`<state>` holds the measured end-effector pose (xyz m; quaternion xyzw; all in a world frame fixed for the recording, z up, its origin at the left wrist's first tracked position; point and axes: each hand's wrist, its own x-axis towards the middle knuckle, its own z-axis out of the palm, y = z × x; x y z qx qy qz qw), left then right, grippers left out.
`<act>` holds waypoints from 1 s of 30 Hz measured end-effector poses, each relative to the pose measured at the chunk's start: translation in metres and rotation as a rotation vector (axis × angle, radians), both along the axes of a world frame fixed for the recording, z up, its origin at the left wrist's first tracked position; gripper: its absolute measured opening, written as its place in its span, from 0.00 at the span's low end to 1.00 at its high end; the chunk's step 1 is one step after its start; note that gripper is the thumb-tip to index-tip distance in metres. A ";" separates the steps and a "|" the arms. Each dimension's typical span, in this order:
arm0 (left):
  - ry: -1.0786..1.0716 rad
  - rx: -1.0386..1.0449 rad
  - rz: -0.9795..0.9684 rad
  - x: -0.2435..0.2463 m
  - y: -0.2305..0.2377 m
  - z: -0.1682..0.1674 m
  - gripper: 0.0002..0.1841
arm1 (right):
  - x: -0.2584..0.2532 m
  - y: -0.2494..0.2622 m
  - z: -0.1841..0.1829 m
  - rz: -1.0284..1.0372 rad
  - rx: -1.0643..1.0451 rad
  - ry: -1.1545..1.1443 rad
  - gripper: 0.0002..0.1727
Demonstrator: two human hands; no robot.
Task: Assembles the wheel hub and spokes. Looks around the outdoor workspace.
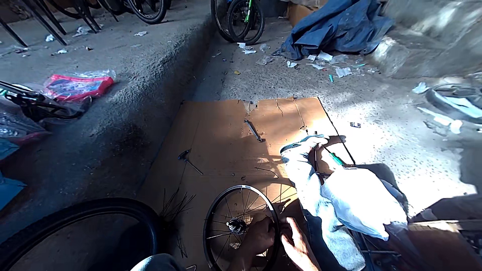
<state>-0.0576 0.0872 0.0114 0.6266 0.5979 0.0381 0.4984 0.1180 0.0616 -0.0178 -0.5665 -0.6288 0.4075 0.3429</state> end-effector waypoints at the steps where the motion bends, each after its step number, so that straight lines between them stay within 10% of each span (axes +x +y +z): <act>1: -0.044 0.003 0.022 -0.001 0.001 -0.001 0.19 | 0.000 0.001 0.000 -0.003 -0.009 0.017 0.27; 12: 0.164 0.169 -0.013 0.006 0.001 0.007 0.22 | -0.005 0.003 0.007 -0.067 -0.099 0.215 0.26; 19: 0.302 0.572 0.882 -0.026 -0.027 0.028 0.15 | -0.007 0.016 0.007 -0.233 -0.258 0.326 0.29; 23: 0.570 0.104 0.727 -0.057 -0.026 0.037 0.27 | -0.009 0.018 0.006 -0.231 -0.296 0.278 0.30; 27: 0.783 -0.021 0.465 -0.039 -0.031 0.039 0.19 | -0.006 0.016 0.002 -0.267 -0.281 0.384 0.30; 30: 0.471 -0.184 0.514 -0.029 -0.033 0.050 0.20 | -0.006 0.011 0.004 -0.215 -0.215 0.397 0.18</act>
